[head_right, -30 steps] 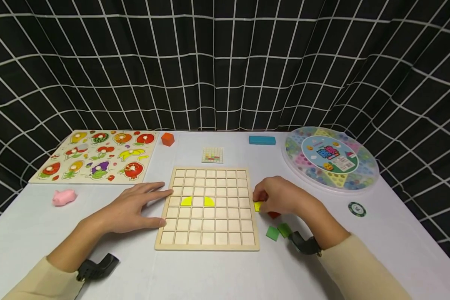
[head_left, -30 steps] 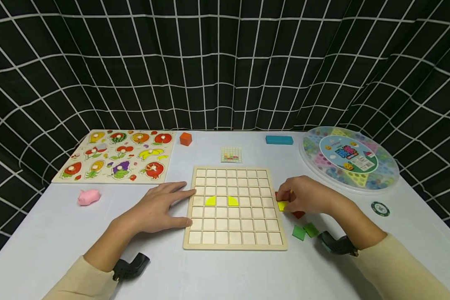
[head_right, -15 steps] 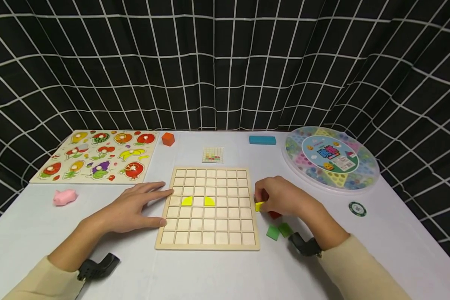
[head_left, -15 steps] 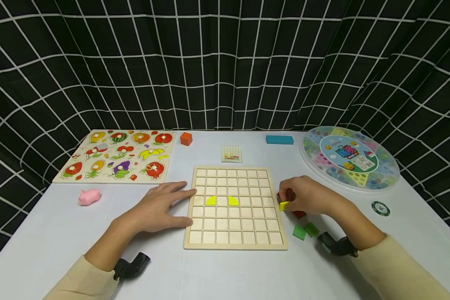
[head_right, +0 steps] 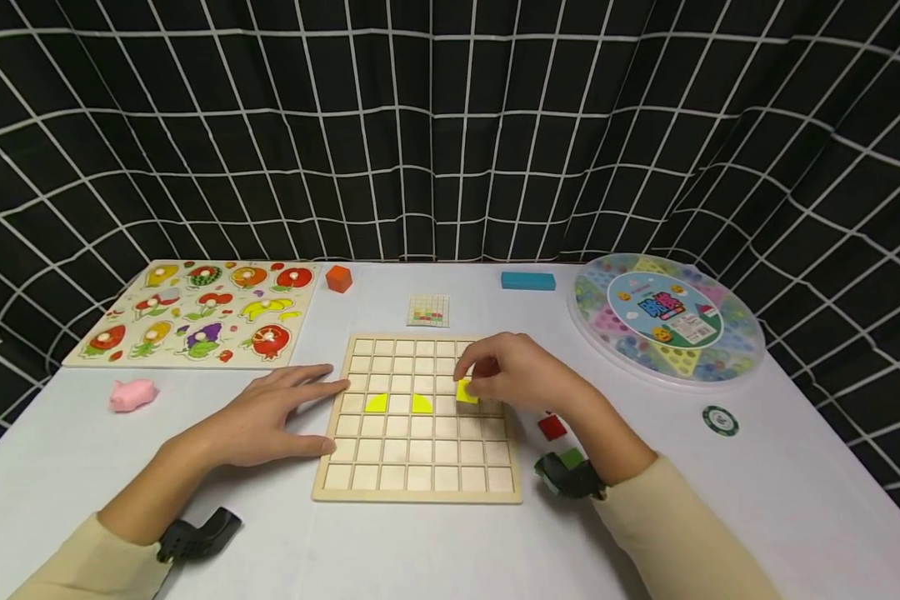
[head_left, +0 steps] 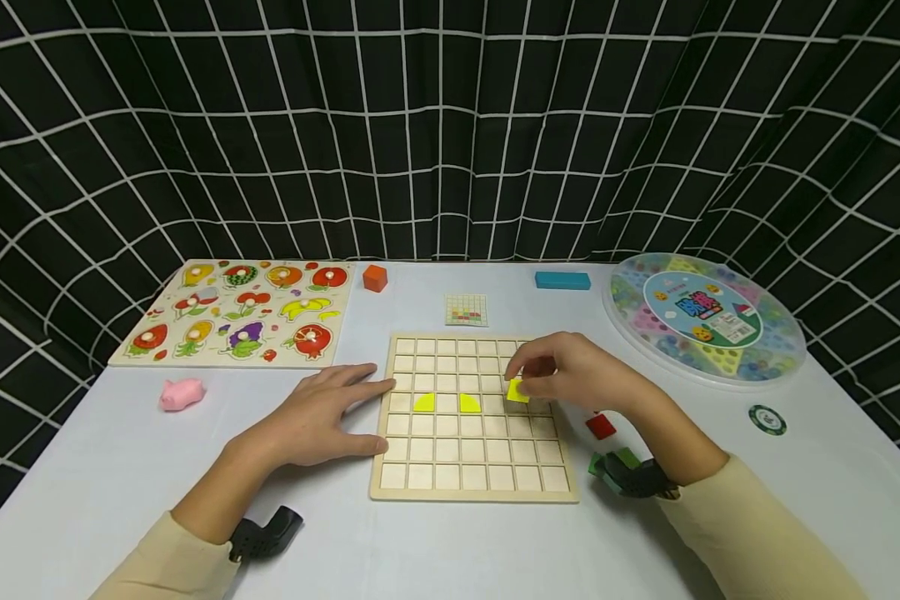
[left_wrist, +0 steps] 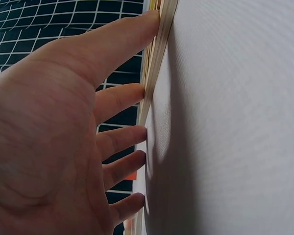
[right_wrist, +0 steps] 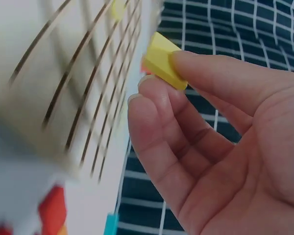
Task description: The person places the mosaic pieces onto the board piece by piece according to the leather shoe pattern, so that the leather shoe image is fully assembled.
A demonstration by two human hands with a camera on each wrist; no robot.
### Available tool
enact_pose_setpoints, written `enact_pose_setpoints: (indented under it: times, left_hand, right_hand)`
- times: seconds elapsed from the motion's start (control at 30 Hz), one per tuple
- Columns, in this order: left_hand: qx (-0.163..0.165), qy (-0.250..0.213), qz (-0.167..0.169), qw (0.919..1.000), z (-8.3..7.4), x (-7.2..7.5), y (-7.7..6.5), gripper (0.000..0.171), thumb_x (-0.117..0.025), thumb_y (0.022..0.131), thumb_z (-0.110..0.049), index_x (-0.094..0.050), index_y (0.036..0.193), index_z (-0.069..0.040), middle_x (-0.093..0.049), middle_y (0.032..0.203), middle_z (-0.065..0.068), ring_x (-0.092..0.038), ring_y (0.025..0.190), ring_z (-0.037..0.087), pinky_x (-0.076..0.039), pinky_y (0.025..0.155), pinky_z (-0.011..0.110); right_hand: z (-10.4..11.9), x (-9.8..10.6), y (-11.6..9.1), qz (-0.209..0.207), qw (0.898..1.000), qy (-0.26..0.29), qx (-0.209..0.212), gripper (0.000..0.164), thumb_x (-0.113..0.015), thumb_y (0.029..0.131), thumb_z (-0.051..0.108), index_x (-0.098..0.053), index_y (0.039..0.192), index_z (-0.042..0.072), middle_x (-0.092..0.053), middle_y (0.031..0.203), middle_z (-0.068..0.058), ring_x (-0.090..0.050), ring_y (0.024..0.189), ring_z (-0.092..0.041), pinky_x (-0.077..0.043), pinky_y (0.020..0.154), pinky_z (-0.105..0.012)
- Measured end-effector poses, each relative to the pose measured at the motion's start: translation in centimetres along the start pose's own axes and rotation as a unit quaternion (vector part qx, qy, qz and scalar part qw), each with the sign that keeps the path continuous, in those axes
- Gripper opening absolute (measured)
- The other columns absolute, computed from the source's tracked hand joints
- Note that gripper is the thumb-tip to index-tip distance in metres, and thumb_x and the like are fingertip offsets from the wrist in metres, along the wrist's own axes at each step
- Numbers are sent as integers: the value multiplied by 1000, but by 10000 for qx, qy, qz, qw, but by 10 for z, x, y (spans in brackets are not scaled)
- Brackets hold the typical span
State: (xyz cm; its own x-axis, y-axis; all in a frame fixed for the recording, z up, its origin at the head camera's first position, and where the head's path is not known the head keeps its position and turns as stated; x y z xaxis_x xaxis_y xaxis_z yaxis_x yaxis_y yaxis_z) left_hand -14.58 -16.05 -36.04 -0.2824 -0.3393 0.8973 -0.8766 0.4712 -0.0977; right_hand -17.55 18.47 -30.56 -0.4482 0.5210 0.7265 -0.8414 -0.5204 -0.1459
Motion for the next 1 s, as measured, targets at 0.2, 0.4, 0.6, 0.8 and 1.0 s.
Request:
enact_pose_setpoints:
  times: [0.2,0.4,0.6,0.8,1.0]
  left_hand:
    - [-22,12,-26,10000,1,0,-2,79,-78,83,-58,-53,153,-29,-41,164,9,-32,153,38,-26,120,66]
    - [-24,10,-17,10000,2,0,-1,79,-77,83,-58,-53,153,-30,-41,164,8,-32,153,37,-26,120,66]
    - [-7,-46,-1,10000,2,-1,-2,79,-77,83,-58,-53,153,-31,-40,164,8,-30,154,39,-25,121,66]
    - [-9,-59,-2,10000,1,-1,-1,78,-77,83,-57,-53,152,-31,-40,164,9,-30,154,39,-25,121,66]
    - [-40,-46,-27,10000,1,-2,0,79,-77,83,-58,-53,153,-31,-40,164,9,-30,154,39,-25,121,66]
  right_hand:
    - [22,-20,19,268,9985,419,212,11,-70,94,3,-77,99,9,-66,85,-3,-60,73,-19,-54,67,-30]
    - [36,-38,34,451,9972,592,-29,13,-68,95,1,-78,95,10,-68,80,-4,-63,65,-18,-55,64,-27]
    - [42,-54,40,566,9970,441,-276,13,-71,94,2,-80,91,11,-70,78,-3,-67,64,-17,-59,65,-28]
    - [48,-65,44,517,9983,-32,-275,14,-74,91,1,-81,89,13,-71,75,1,-65,62,-14,-55,63,-25]
    - [53,-70,44,296,9982,-474,-210,12,-80,86,0,-84,89,10,-75,81,4,-63,76,-10,-53,70,-24]
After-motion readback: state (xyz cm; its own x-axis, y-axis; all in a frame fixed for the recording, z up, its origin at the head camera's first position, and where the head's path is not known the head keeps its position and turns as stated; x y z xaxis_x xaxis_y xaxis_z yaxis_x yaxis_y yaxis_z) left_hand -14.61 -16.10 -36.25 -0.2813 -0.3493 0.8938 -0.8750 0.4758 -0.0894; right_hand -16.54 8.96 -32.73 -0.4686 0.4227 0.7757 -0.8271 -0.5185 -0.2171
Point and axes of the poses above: each hand's wrist, its own y-axis towards the middle knuckle, its own x-axis out of the back of the hand, z = x × y, the point moved 1 cm from there along y, towards the middle knuckle
